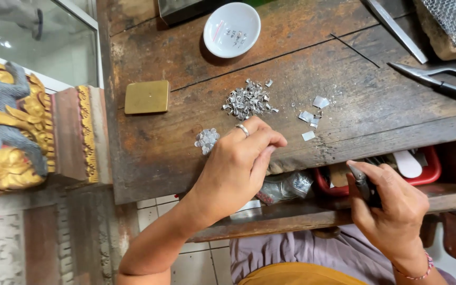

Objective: Shaping small silver jewelry components using pliers at a workbench.

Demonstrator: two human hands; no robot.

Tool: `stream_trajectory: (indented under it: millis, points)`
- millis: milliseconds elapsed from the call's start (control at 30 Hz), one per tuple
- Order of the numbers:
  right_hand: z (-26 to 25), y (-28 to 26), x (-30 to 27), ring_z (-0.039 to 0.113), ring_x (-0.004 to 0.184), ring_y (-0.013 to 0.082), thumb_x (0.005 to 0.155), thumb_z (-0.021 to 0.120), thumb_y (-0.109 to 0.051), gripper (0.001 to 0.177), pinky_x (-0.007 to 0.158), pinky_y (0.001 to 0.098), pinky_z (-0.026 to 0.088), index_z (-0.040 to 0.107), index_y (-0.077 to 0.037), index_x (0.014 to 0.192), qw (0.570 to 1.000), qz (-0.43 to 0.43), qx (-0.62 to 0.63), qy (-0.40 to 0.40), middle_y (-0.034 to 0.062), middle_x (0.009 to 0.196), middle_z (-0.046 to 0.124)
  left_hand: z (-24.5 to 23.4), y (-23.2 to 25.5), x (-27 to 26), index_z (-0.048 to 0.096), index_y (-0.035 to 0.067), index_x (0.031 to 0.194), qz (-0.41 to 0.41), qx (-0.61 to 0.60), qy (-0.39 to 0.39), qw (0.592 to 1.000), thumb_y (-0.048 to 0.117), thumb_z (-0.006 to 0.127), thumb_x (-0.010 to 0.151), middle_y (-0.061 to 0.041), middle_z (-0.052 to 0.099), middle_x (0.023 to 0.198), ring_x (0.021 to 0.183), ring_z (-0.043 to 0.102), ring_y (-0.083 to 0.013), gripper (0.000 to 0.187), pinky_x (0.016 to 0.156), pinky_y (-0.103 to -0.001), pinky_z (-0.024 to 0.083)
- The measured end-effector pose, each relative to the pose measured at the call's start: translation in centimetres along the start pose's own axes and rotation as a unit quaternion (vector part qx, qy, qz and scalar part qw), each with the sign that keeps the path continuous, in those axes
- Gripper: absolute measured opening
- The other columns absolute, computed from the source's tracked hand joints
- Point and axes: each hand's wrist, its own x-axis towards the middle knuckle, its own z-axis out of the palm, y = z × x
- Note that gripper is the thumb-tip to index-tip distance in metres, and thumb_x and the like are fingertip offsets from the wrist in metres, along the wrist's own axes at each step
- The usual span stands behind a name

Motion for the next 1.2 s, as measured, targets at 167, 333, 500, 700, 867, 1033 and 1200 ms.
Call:
stream_trajectory:
  millis: [167, 333, 500, 700, 867, 1033, 1200]
  points:
    - [-0.5, 0.2, -0.2, 0.058, 0.069, 0.0256, 0.098, 0.071, 0.004, 0.022, 0.068, 0.0356, 0.046, 0.069, 0.002, 0.12, 1.0, 0.009, 0.006, -0.024, 0.0132, 0.098, 0.071, -0.5, -0.6, 1.0, 0.062, 0.01, 0.113, 0.03, 0.205, -0.17, 0.963, -0.02, 0.059, 0.074, -0.007, 0.062, 0.095, 0.088, 0.061, -0.0317, 0.049, 0.074, -0.045, 0.045]
    - [-0.4, 1.0, -0.8, 0.059, 0.072, 0.027, 0.094, 0.067, 0.009, 0.03, 0.074, 0.0373, 0.049, 0.069, 0.001, 0.123, 1.0, 0.002, 0.012, -0.016, 0.0119, 0.103, 0.073, -0.8, 1.6, 4.4, 0.043, 0.007, 0.119, 0.017, 0.268, -0.286, 0.92, -0.015, 0.047, 0.079, -0.011, 0.048, 0.064, 0.057, 0.047, -0.0397, 0.046, 0.063, -0.049, 0.042]
    - [-0.5, 1.3, -1.1, 0.054, 0.064, 0.0249, 0.095, 0.066, 0.005, 0.031, 0.066, 0.0354, 0.045, 0.068, -0.002, 0.124, 0.999, 0.008, 0.029, -0.013, 0.009, 0.091, 0.069, 1.4, 2.4, 6.7, 0.038, 0.008, 0.116, -0.029, 0.347, -0.387, 0.854, -0.014, 0.051, 0.078, -0.011, 0.052, 0.062, 0.055, 0.054, -0.0439, 0.046, 0.051, -0.056, 0.045]
    - [-0.9, 1.2, -0.7, 0.051, 0.061, 0.0228, 0.093, 0.066, -0.001, 0.031, 0.065, 0.0331, 0.043, 0.069, -0.004, 0.124, 0.999, 0.007, 0.045, -0.022, 0.0075, 0.082, 0.062, 1.9, 2.7, 7.0, 0.04, 0.008, 0.113, -0.039, 0.403, -0.403, 0.821, -0.019, 0.058, 0.07, -0.01, 0.061, 0.06, 0.058, 0.062, -0.0438, 0.054, 0.052, -0.054, 0.049]
    - [-1.3, 1.5, -0.4, 0.057, 0.068, 0.0252, 0.091, 0.065, 0.003, 0.028, 0.066, 0.0344, 0.047, 0.069, -0.001, 0.119, 0.997, 0.001, 0.076, -0.012, 0.007, 0.105, 0.074, -0.2, 5.7, 4.5, 0.067, 0.006, 0.096, -0.015, 0.061, -0.196, 0.979, -0.006, 0.057, 0.088, -0.005, 0.065, 0.085, 0.072, 0.061, -0.0176, 0.018, 0.068, -0.031, 0.047]
    - [-1.2, 1.3, -0.2, 0.056, 0.066, 0.0228, 0.09, 0.064, 0.003, 0.031, 0.064, 0.0333, 0.046, 0.068, -0.004, 0.12, 0.997, -0.009, 0.059, -0.039, 0.0051, 0.106, 0.074, 4.3, 5.7, -2.1, 0.069, 0.009, 0.094, -0.125, -0.187, 0.024, 0.974, 0.002, 0.064, 0.093, -0.005, 0.068, 0.095, 0.089, 0.065, -0.0148, 0.009, 0.083, -0.027, 0.053]
    - [-1.1, 0.8, -0.1, 0.05, 0.061, 0.0215, 0.093, 0.065, 0.004, 0.031, 0.06, 0.0335, 0.042, 0.068, -0.005, 0.122, 0.996, -0.015, 0.035, -0.074, 0.006, 0.092, 0.07, 8.6, 3.6, -5.2, 0.069, 0.004, 0.098, -0.238, -0.38, 0.143, 0.883, 0.003, 0.062, 0.099, -0.008, 0.072, 0.091, 0.088, 0.069, -0.0132, 0.006, 0.085, -0.024, 0.058]
